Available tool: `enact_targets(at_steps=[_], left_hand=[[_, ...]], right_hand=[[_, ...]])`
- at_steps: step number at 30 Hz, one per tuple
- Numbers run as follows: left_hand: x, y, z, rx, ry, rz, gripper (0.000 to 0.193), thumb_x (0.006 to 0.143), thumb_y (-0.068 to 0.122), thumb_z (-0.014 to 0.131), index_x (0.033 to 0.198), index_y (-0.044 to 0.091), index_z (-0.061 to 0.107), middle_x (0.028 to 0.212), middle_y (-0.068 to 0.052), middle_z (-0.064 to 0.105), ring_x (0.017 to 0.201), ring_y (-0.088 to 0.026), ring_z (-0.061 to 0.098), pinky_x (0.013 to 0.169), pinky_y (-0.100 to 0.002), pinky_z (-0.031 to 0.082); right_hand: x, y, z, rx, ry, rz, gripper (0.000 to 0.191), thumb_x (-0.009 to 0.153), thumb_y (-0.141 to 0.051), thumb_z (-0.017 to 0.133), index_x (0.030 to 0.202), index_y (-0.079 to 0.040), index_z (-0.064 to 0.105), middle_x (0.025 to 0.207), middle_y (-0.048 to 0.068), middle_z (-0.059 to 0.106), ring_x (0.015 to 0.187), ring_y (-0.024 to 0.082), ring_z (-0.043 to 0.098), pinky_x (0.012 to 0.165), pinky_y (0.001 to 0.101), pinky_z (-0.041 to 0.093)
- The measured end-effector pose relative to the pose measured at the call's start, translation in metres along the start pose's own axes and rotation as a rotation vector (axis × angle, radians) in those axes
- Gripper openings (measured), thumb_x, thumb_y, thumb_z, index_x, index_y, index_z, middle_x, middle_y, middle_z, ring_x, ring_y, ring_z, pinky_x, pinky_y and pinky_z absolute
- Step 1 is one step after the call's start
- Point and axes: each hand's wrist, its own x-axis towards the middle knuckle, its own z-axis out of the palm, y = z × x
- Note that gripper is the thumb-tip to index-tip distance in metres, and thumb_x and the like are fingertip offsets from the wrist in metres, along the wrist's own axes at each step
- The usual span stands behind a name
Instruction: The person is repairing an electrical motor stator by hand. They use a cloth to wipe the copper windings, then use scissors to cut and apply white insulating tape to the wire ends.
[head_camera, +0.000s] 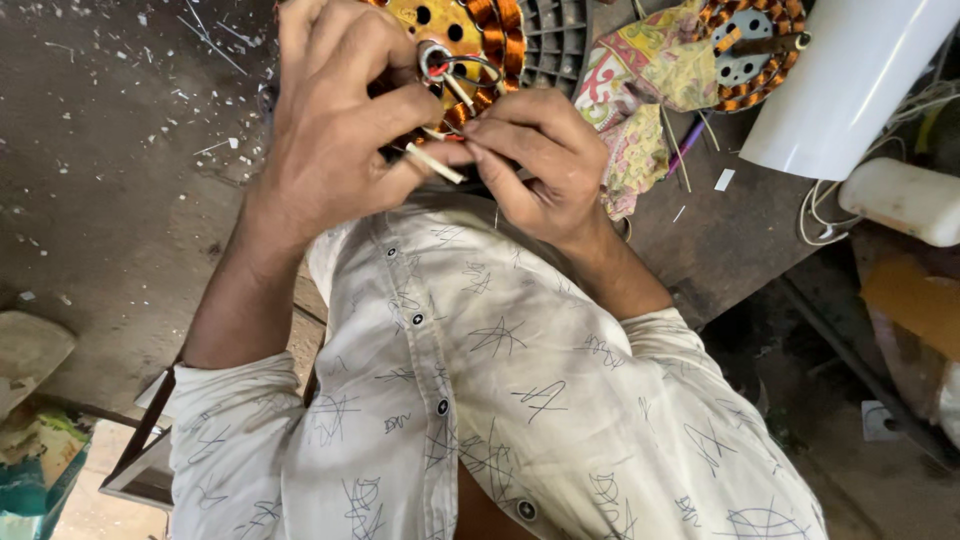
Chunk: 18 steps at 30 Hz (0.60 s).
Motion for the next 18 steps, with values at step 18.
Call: enact_targets(at_steps=[18], left_hand=[[-0.027,0.008,0.036,0.002,0.116,0.004,0.011,0.095,0.013,0.075,0.104,0.008,0.072,0.117,-0.005,0.060,0.124,-0.028,0.050,0.121,-0.059,0.023]], right_hand=[[0.000,-0.012,-0.005,0.001,-0.039,0.178,0.006,0.103,-0.004,0.068,0.106,0.001,0.066,0.118,0.013,0.059,0.101,0.021,0.059,0.085,0.0313,0.051]])
